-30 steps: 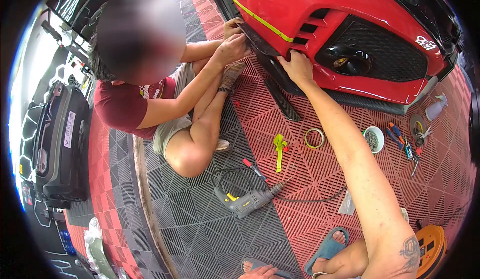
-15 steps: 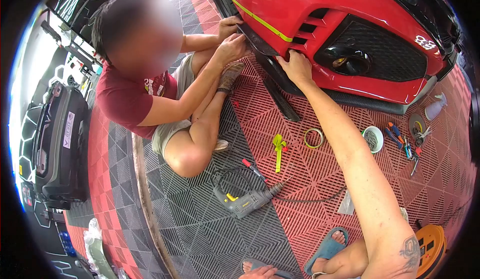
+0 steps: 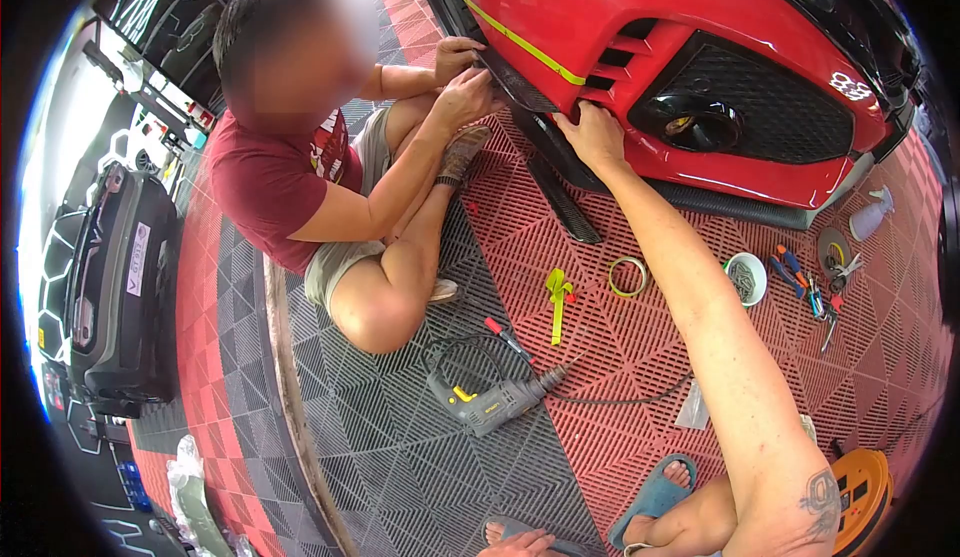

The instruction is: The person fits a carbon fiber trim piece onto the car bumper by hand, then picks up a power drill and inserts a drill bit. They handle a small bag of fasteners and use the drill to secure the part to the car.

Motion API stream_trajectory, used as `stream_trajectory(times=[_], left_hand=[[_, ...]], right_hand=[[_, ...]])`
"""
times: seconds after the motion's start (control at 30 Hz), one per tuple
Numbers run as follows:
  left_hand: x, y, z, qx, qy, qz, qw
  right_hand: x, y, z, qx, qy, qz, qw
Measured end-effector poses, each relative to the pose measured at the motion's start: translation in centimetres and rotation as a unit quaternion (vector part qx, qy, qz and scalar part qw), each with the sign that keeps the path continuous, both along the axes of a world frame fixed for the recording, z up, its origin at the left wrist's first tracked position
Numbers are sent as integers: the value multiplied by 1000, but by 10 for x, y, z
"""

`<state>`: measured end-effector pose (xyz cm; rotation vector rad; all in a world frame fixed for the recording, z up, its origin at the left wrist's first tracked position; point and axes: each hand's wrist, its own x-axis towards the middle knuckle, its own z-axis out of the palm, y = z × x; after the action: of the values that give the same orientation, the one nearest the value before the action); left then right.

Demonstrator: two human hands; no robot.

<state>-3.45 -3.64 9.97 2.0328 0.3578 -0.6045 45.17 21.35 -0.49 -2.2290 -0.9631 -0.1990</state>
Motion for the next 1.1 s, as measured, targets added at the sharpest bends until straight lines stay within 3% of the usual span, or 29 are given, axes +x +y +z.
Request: stream_trajectory(times=[0.1,0.57,1.1], left_hand=[[4,2,4,11,10,-34,999],[-11,-10,-13,20,-2,45,999],[-12,-11,-17,25,-10,34,999]], right_hand=[[0,0,0,5,-1,2,1000],[2,1,-2,15,2,8,1000],[1,0,0,-7,2,4,1000]])
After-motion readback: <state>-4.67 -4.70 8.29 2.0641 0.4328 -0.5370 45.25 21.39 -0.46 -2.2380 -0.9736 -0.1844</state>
